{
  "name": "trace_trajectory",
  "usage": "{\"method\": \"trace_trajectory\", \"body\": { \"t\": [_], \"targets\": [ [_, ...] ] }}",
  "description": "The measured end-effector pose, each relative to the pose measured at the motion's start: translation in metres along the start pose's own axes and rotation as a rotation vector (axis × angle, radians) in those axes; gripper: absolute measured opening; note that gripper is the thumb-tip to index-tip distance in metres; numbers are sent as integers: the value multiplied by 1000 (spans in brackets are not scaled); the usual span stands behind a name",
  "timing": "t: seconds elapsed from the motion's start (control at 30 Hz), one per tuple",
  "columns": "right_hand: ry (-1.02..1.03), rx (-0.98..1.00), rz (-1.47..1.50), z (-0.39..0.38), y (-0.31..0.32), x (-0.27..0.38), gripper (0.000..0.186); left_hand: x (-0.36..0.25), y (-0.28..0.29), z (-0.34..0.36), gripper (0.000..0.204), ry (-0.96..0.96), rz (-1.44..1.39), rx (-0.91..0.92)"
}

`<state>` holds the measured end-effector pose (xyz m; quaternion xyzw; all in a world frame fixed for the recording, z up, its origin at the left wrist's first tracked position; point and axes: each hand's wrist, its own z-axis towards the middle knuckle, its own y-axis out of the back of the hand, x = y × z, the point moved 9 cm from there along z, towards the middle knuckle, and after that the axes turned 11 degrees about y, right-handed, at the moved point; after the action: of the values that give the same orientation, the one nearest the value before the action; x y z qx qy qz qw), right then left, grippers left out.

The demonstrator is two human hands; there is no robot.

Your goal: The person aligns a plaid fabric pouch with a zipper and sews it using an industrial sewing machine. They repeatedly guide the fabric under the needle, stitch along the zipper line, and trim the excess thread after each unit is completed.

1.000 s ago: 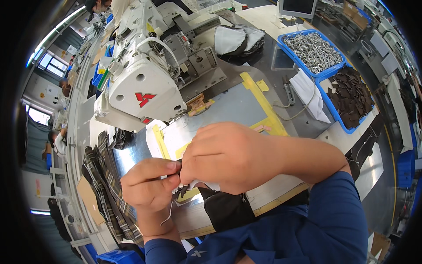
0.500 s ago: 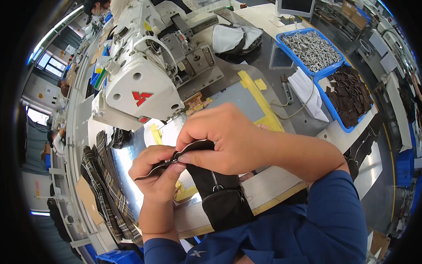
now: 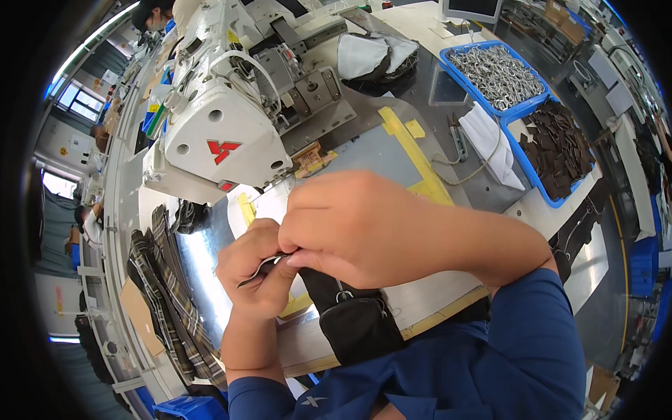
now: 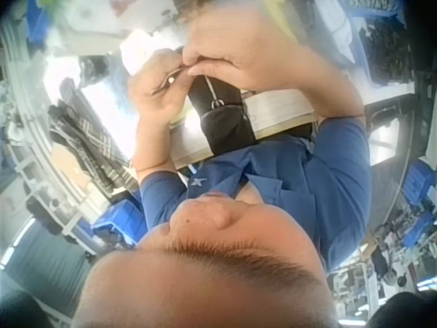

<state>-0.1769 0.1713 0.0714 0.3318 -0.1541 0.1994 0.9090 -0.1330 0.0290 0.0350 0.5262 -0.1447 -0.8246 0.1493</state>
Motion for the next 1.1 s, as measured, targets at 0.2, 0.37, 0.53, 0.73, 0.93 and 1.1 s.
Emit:
{"method": "trace_trajectory", "body": {
  "t": [0.2,0.37,0.53,0.73,0.93,1.1],
  "targets": [
    [72,25,-231,-2,-5,5,14,-2,-5,1,24,15,204,-69],
    [79,0,-303,-3,-10,3,16,9,-5,-2,20,97,258,-85],
    [-455,-76,208,-18,-5,-61,25,54,1,4,17,448,-33,-159],
    [-876,-273,596,-75,-41,-124,22,123,-24,13,23,772,-693,-124],
    [-950,102,-90,-91,-38,-159,37,156,-44,10,34,887,-508,-78],
    [-873,215,-324,-96,-44,-162,36,120,-29,5,78,736,442,-32]
  ]
}}
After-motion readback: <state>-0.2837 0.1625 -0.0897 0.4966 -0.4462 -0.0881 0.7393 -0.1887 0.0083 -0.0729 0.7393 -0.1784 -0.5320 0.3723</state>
